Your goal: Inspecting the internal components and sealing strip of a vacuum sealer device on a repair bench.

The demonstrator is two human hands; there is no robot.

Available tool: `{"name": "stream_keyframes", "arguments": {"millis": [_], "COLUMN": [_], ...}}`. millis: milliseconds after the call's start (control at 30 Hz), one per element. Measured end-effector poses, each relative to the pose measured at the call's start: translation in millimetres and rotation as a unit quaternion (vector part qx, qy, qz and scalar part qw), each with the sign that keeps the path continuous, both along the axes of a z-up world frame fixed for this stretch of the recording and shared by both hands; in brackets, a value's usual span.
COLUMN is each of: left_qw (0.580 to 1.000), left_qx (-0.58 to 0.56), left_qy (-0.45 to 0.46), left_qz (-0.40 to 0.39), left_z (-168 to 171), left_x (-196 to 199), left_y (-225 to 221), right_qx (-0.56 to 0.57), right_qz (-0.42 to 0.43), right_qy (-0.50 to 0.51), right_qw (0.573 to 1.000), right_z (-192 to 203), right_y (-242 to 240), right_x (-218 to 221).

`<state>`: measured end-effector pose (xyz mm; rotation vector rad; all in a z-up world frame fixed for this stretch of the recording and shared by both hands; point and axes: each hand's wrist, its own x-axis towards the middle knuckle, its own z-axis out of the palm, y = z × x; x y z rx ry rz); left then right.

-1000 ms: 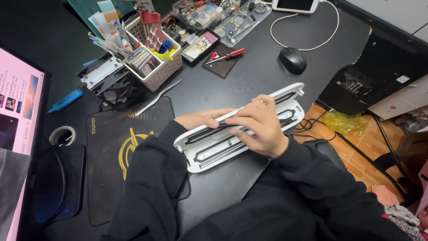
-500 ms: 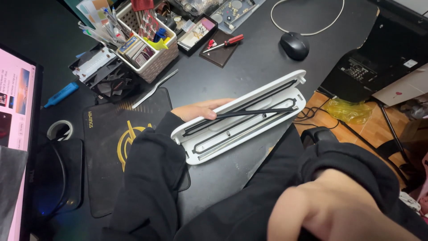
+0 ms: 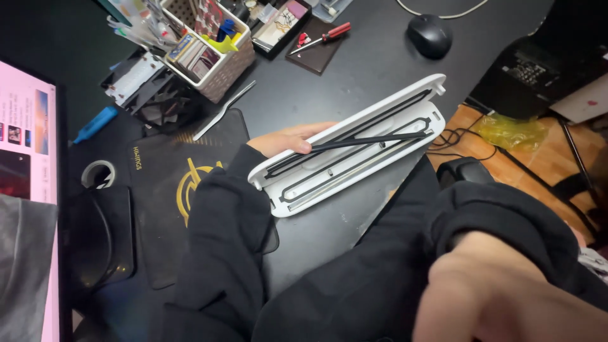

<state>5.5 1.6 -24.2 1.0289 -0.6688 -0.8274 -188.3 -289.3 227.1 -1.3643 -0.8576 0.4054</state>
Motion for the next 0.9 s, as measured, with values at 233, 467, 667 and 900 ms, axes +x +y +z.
{"name": "stream_keyframes", "arguments": {"millis": [233,467,667,900], "left_qw": [1.000,1.000,1.000,0.999], "left_qx": [0.006,-0.018,-0.025,-0.041], "left_qy": [0.014,0.013,-0.005,-0.015], "left_qz": [0.001,-0.005,-0.002,-0.016], "left_z": [27.1,0.3,5.4,11.8], "left_x": [-14.1,-5.1,-4.2,-2.1], "left_y": [-1.8,-1.0,0.1,-8.3], "right_qx": [0.028,0.064,0.095,0.126], "right_qz": [0.006,0.044,0.081,0.116], "right_qy": [-0.021,-0.054,-0.096,-0.137], "right_qw": [0.999,0.996,0.988,0.976], "right_z": [-7.9,-13.1,-16.8,-21.3], "right_y": [-13.5,-13.0,-4.0,-5.7], "right_x": [6.1,13.1,18.9,26.6]}}
